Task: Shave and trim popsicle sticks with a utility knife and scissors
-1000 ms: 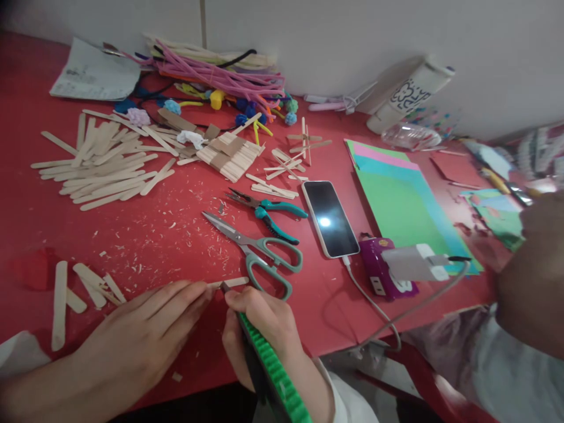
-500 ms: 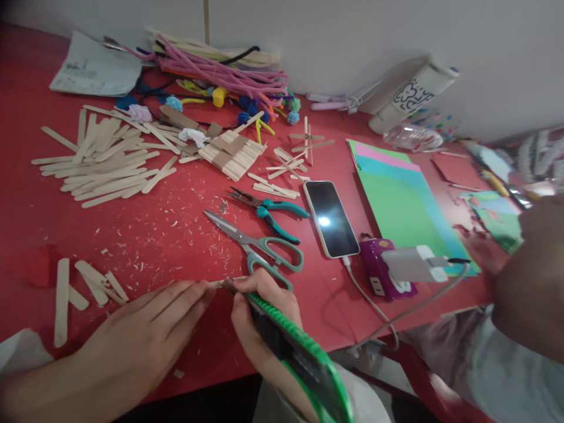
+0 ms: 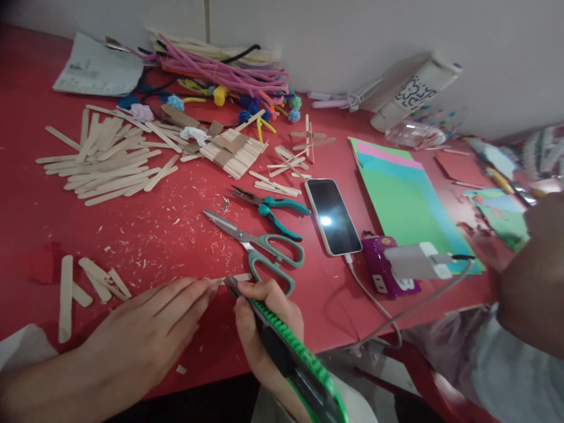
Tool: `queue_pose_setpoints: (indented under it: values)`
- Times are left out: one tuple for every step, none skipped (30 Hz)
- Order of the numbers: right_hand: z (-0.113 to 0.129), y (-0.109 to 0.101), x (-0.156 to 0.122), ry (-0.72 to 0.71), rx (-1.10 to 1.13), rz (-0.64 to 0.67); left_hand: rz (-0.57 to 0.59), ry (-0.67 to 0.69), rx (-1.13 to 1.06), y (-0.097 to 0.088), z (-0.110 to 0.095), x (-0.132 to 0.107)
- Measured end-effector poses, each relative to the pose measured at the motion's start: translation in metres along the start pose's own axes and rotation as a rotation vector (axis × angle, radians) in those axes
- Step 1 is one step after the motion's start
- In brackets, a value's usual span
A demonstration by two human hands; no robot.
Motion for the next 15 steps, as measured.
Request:
queue_pose_setpoints:
  values:
    - [0.001,0.001,0.000,-0.021,-0.015,0.003,0.002,-0.002,0.004,0.000,0.000,0.000]
    - [0.002,0.001,-0.001,-0.041,-0.029,0.005,0.003,-0.005,0.007,0.000,0.001,0.000]
    - [0.003,0.001,0.000,-0.064,-0.041,0.006,0.003,-0.006,0.009,0.000,0.001,0.000]
    - [0.004,0.001,0.000,-0.087,-0.054,0.010,0.004,-0.008,0.007,0.000,0.001,0.000]
    - [0.005,0.001,0.000,-0.117,-0.068,0.017,0.003,-0.009,0.005,0.000,0.001,0.000]
    - [0.007,0.001,0.001,-0.154,-0.084,0.032,0.004,-0.011,0.003,0.000,0.001,0.000]
    - [0.011,0.002,0.003,-0.196,-0.102,0.057,0.006,-0.011,0.002,0.000,0.000,-0.001]
    - [0.015,0.004,0.004,-0.243,-0.123,0.094,0.009,-0.010,0.003,0.001,0.000,-0.001]
    - [0.020,0.007,0.005,-0.286,-0.148,0.142,0.008,-0.010,0.005,0.001,0.000,-0.002]
    - [0.024,0.010,0.007,-0.321,-0.174,0.196,0.006,-0.010,0.006,0.001,0.000,-0.002]
    - [0.029,0.013,0.008,-0.349,-0.197,0.247,0.004,-0.009,0.006,0.001,0.000,-0.002]
    - [0.032,0.016,0.010,-0.365,-0.215,0.290,0.003,-0.008,0.004,0.001,0.001,-0.002]
    - [0.036,0.018,0.011,-0.378,-0.229,0.325,0.002,-0.007,0.000,0.001,0.001,-0.002]
    - [0.039,0.020,0.012,-0.394,-0.238,0.359,0.004,-0.004,-0.006,0.001,0.001,-0.002]
    - [0.042,0.023,0.012,-0.412,-0.244,0.387,0.010,0.001,-0.013,0.002,0.001,-0.002]
Point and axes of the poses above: each hand's wrist, its own x-axis towards the middle knuckle, its own y-axis out of the palm, z = x × y, the point moved 9 cm from there along x, towards the middle knuckle, and after that the axes turned 8 degrees about x, right-handed, at the moved point
